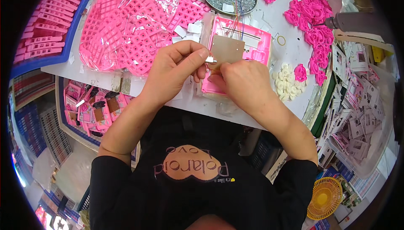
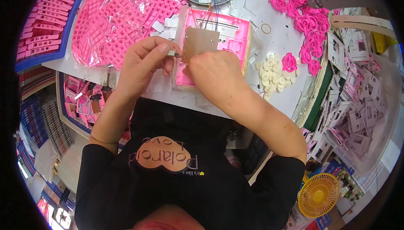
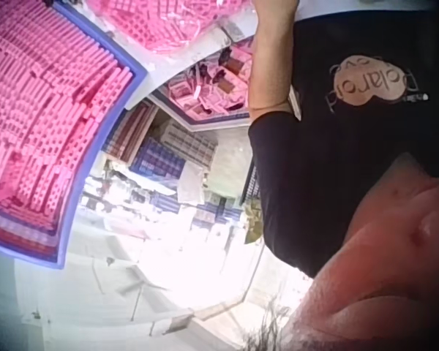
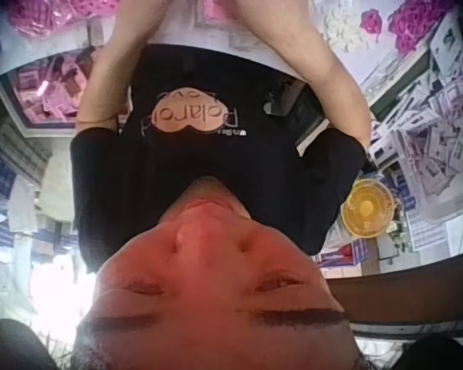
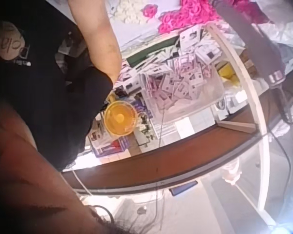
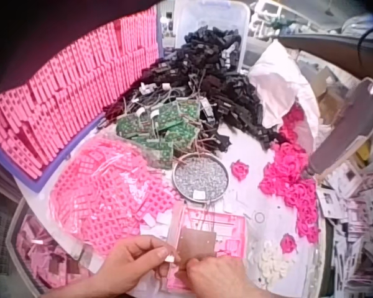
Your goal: Assemble a toy piggy bank by installing internal electronic and mechanical components and securing them with an electric screwdriver.
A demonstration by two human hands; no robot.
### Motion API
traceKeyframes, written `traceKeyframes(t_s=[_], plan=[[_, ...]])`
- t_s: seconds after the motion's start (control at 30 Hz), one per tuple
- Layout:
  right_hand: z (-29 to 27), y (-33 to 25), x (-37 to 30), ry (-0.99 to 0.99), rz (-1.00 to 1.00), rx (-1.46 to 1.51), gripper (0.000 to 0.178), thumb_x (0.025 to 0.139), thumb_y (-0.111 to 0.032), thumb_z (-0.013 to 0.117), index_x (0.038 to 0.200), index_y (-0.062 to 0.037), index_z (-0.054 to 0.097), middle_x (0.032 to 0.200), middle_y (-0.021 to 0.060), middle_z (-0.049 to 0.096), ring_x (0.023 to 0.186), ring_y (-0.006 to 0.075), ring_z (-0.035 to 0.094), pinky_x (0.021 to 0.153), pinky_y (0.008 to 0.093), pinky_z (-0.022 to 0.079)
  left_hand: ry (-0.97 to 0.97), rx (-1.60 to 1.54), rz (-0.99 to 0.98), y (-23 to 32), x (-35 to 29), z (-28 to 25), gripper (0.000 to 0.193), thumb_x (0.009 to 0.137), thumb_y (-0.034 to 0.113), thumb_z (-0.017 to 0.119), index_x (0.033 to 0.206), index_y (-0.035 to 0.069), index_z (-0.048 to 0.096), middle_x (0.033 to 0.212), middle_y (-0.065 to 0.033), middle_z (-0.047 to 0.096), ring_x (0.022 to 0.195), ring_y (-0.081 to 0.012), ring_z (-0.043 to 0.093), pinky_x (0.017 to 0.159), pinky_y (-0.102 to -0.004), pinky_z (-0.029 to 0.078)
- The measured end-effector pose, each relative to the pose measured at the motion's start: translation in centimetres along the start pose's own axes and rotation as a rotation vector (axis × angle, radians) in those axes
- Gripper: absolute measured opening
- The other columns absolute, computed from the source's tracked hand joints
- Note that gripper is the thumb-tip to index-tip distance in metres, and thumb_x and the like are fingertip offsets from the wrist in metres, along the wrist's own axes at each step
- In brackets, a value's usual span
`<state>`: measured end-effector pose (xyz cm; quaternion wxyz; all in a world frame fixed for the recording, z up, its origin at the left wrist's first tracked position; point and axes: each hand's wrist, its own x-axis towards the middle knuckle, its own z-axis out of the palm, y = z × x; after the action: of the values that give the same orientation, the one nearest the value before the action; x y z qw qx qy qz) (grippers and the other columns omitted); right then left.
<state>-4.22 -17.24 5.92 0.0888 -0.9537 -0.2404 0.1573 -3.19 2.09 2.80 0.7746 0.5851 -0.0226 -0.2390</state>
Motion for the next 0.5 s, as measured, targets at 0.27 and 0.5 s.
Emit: traceKeyframes(t_s=[0.27, 0.5], plan=[[1.1, 0.5, -0.4, 0.101, -0.017, -0.015, 0.014, 0.082, -0.015, 0.065, 0.072, -0.0048, 0.066, 0.067, 0.0152, 0.067, 0.066, 0.0309, 0.07, 0.057, 0.0416, 0.055, -0.026, 0.018, 0.023, 0.3, 0.0, 0.2, 0.023, 0.101, 0.019, 0.057, 0.101, 0.0, 0.068, 0.081, -0.0021, 0.065, 0.07, -0.0081, 0.056, 0.065, -0.024, 0.046], [1.2, 0.6, -0.8, 0.199, 0.088, 0.137, 0.02, 0.087, -0.022, 0.064, 0.075, -0.0053, 0.066, 0.066, 0.0165, 0.066, 0.063, 0.0376, 0.066, 0.06, 0.0479, 0.052, -0.09, 0.056, 0.067, 0.4, 0.0, 1.0, 0.02, 0.101, 0.014, 0.055, 0.105, -0.002, 0.068, 0.082, -0.0015, 0.064, 0.071, -0.007, 0.056, 0.066, -0.0236, 0.046]])
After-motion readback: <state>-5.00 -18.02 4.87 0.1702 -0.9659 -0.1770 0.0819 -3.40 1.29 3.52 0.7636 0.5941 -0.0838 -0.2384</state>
